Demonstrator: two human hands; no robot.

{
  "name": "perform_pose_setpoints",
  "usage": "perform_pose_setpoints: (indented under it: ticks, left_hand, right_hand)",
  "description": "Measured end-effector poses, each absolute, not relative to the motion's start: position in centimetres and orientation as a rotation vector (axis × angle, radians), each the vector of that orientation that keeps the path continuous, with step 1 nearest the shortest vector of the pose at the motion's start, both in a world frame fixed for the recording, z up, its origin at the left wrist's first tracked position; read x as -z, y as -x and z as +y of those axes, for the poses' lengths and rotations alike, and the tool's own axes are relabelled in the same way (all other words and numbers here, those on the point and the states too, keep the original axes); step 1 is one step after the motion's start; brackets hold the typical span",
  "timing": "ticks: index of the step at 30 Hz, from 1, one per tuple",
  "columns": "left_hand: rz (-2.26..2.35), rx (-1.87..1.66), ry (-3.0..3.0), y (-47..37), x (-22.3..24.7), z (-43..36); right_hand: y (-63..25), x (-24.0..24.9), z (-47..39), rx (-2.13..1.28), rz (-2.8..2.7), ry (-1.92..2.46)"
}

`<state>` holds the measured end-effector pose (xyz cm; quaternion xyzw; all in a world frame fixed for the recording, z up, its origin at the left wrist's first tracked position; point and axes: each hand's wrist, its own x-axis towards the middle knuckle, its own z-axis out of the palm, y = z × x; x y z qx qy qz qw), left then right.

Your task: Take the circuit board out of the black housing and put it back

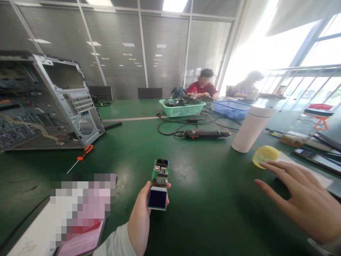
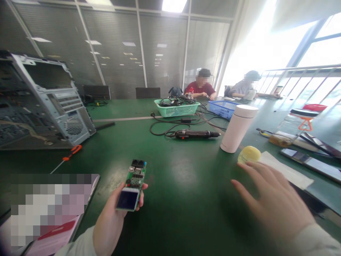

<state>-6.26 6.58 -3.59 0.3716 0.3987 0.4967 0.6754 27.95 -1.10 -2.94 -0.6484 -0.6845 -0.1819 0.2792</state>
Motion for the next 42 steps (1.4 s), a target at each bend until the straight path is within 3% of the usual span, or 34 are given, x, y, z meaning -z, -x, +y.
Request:
perform_pose_setpoints:
  ticks: [4,11,15,28,37,42]
  left_hand:
    - [1.053,-1.181,-0.881,6.1,4.4,6.8]
    - [1.169,-1.169,-1.124,5.8,3.8,6.2]
    - [1.105,-1.122,-1.212,5.7,3.6,6.0]
    - [1.059,-0.885,-1.426,5.4,3.0,5.5]
    - [1.041,-0.931,-1.434,5.5,2.4,5.3]
    - [1.034,-0.931,-1.46,5.6,2.6,5.3]
  right_hand:
    - [-20.1,0.9,1.4,0.446,-1.937,1.49]
    - [-10.9,1.9,3.3,-0.891,-1.709,1.334]
    - [-9.1,3.1,4.1,-1.321,-1.494,1.174]
    - [-9.7,3.8,4.0,-1.741,-0.95,0.788]
    - [-9.4,3.6,4.1,-1.582,-1.168,0.768]
    - [-9.3,3.1,3.9,-1.724,-1.023,0.721]
